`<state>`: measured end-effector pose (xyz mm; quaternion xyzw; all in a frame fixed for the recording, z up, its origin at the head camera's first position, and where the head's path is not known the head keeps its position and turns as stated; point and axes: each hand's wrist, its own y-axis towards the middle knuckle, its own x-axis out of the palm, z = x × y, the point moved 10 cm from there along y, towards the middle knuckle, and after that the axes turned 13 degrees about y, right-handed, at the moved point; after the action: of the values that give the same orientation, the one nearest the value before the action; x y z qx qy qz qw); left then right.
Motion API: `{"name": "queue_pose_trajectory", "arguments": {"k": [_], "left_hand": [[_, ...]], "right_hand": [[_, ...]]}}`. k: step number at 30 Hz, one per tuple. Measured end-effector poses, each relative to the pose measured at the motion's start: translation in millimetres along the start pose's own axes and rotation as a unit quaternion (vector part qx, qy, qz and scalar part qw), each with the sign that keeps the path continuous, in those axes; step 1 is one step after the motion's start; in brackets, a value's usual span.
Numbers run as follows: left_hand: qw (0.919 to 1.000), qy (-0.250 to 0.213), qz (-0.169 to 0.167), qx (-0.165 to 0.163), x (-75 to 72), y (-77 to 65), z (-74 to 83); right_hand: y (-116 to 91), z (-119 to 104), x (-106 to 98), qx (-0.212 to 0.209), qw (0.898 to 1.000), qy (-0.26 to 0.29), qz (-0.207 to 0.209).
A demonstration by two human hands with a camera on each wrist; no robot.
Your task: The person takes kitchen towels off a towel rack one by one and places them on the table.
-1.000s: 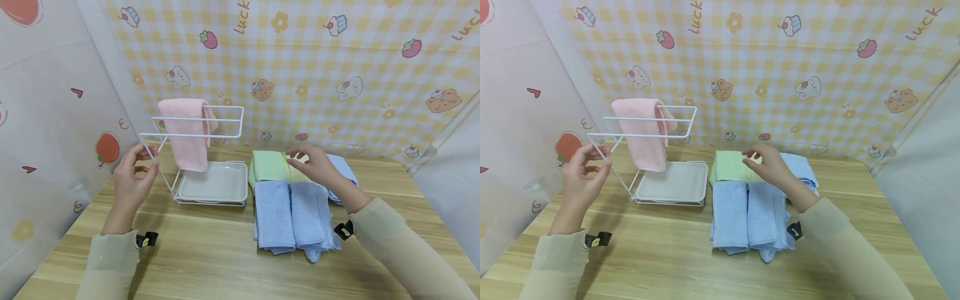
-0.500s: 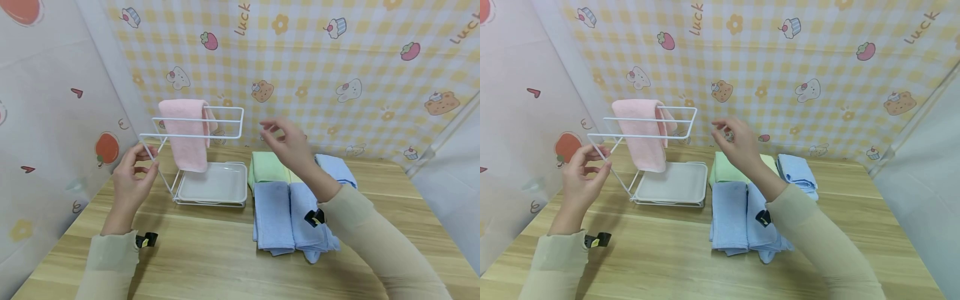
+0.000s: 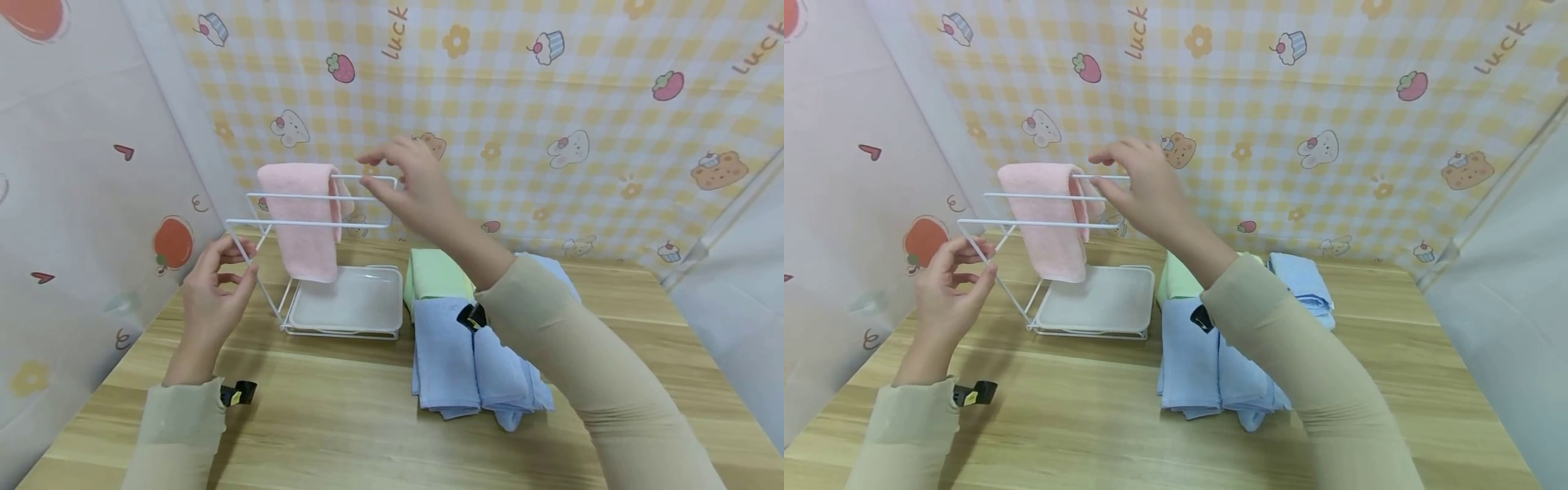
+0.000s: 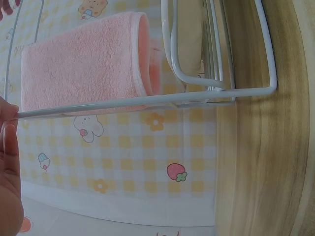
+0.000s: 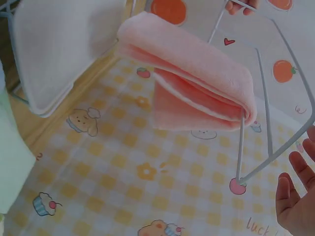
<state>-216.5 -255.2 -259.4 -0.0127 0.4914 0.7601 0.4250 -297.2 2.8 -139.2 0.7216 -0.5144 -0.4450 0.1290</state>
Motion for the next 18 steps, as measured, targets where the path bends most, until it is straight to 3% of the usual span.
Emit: {"name": "queue_pose_trajectory", "arguments": {"k": [8,18], "left_hand": [[0.9999,-0.004,-0.013,-0.002,6.2,-3.2,-0.5],[1.0000,-0.001,-0.004,0.007,1.9,1.2,0.6]], "right_hand": [[24,12,38,0.087,0.989,-0.040,-0.114],[52,31,73,0.133,0.977,-0.008,-0.166]]}}
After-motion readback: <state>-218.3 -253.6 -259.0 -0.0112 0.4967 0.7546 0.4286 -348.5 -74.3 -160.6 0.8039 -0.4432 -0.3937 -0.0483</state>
